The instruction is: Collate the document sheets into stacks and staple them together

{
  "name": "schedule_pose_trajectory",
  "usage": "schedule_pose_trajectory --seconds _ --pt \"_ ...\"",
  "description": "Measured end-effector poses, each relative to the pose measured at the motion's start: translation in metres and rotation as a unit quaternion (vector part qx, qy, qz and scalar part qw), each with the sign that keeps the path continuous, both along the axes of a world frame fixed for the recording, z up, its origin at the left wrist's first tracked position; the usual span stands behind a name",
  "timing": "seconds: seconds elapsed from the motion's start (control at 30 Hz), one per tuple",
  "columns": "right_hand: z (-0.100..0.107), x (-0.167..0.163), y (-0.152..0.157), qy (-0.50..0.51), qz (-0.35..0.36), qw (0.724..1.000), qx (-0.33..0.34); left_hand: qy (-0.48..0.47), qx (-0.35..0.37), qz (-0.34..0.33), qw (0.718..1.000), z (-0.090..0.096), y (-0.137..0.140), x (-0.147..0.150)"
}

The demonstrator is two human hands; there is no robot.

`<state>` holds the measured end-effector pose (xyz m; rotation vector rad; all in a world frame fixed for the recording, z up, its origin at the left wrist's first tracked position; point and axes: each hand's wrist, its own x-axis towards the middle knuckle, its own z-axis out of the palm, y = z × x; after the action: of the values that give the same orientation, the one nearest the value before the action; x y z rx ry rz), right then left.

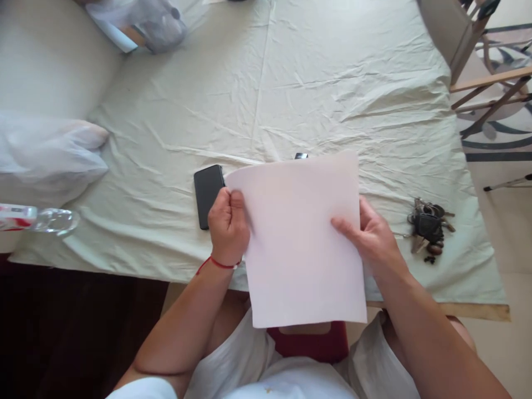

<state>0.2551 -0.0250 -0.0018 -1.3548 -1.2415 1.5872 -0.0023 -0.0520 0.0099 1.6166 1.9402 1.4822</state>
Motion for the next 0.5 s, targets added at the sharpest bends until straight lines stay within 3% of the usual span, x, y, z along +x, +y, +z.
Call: schedule_pose_trajectory --seconds 0.1,0.17,0.23,0.3,0.4,0.5 --pt "-0.003 0.004 -0.006 0.022 0.117 0.988 -0.099 -0.097 -0.017 0.027 0.995 -0.007 0.003 -0.003" --pt "-0.005 0.006 -0.005 0.030 0.107 0.989 -0.096 -0.248 -0.046 0.002 0.968 -0.007 0.004 -0.002" --pt "-0.006 0.010 0.000 0.036 0.044 0.996 -0.062 -0.412 -0.100 -0.061 0.903 -0.006 0.004 0.001" --pt "-0.005 0.013 0.009 0.040 -0.022 0.999 -0.025 -0.507 -0.191 -0.145 0.828 -0.003 0.002 0.007" --pt "-0.003 0.017 0.023 0.056 -0.075 0.995 -0.018 -0.511 -0.330 -0.258 0.750 -0.001 -0.004 0.017" --pt "-0.002 0.018 0.033 0.083 -0.085 0.991 -0.061 -0.487 -0.376 -0.300 0.729 -0.004 -0.008 0.024"
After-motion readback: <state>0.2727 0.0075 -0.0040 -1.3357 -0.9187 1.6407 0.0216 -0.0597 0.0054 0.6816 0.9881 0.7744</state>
